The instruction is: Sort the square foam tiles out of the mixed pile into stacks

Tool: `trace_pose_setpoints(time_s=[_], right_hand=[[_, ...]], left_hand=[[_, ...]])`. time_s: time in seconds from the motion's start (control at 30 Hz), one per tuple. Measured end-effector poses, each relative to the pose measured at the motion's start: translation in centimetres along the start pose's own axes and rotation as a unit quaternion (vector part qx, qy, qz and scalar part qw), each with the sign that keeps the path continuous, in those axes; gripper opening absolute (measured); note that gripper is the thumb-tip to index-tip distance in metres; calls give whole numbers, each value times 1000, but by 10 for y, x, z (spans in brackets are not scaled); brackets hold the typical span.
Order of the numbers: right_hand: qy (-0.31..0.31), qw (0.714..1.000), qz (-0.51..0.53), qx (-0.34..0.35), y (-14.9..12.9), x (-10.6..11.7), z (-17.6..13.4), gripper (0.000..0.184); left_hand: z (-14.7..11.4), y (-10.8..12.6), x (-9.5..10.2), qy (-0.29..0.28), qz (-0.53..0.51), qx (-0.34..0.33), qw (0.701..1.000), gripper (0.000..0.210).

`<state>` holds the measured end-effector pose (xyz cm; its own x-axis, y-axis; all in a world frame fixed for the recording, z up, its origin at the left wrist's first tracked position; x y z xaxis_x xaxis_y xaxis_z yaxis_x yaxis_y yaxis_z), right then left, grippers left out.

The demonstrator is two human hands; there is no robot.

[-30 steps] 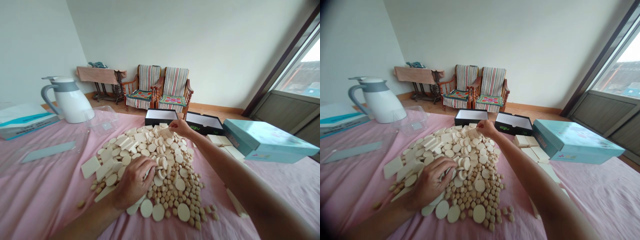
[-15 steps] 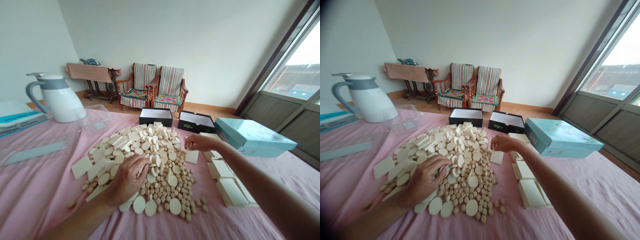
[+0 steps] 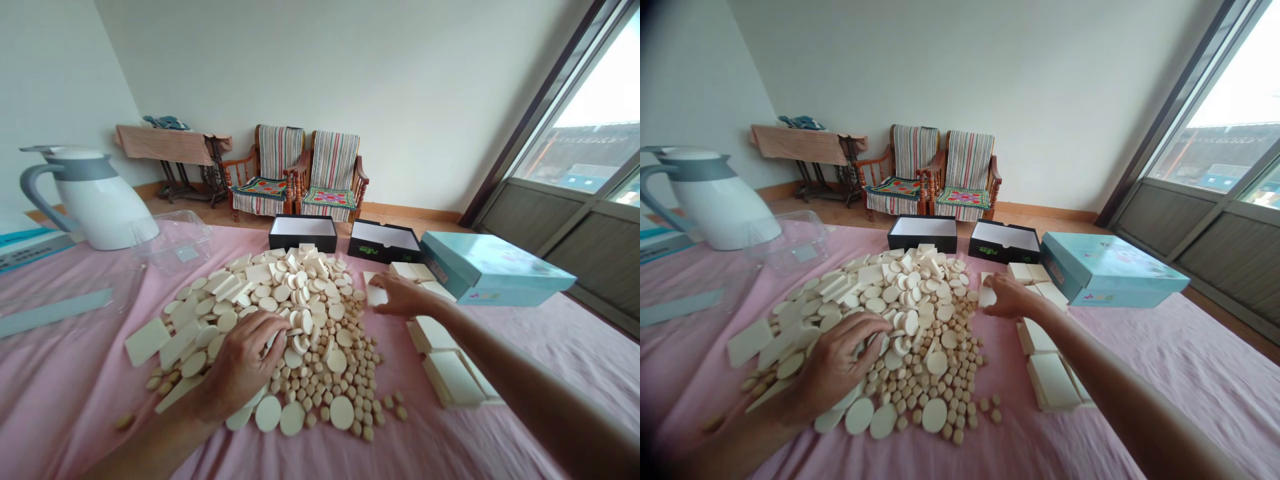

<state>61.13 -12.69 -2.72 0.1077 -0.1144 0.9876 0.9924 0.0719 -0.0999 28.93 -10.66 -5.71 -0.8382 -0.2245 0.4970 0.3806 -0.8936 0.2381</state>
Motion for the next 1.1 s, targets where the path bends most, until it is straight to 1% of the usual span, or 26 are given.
trace_pose_setpoints(time_s=[0.07,0.1,0.13,0.2,0.27,0.4,0.57,0.83,0.9,0.97,1.03,1.1], right_hand=[[52,998,-15,-28,13,5,16,55],[66,997,-29,-40,19,7,24,55],[67,996,-42,-49,24,8,32,56],[38,996,-57,-51,31,6,45,57],[1,997,-60,-39,34,1,53,58],[-45,997,-65,-20,35,-9,58,58],[-55,996,-74,-13,34,-11,61,59],[-56,995,-80,-30,33,-11,63,59],[-37,996,-80,-31,26,-8,65,63],[14,999,-48,-22,14,-3,70,59],[77,997,21,1,-5,0,77,43],[123,988,92,21,-27,-1,85,28]], left_hand=[[1,0,0,3,4,-1,1000,16],[1,0,1,4,6,0,1000,16],[1,0,1,4,8,0,1000,16],[2,0,1,2,11,4,1000,16],[2,0,2,0,14,7,1000,17],[1,-1,3,-1,14,8,1000,17],[0,-1,2,-11,5,3,1000,18],[0,-2,2,-9,-1,5,1000,17],[0,-1,2,-13,2,10,1000,17],[0,-1,2,-15,1,12,1000,17],[1,-1,2,-17,-2,14,1000,17],[1,0,2,-15,-2,15,1000,18]])
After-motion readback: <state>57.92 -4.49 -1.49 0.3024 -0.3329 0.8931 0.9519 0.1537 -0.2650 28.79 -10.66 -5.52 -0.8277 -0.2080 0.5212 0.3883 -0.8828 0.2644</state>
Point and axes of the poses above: each hand's wrist, its own z-axis towards the middle knuckle, its own x-axis out of the back of the hand, y = z × x, the point moved 1 cm from there along z, towards the middle knuckle, and after that the axes turned 12 degrees about y, right-handed, at the moved point
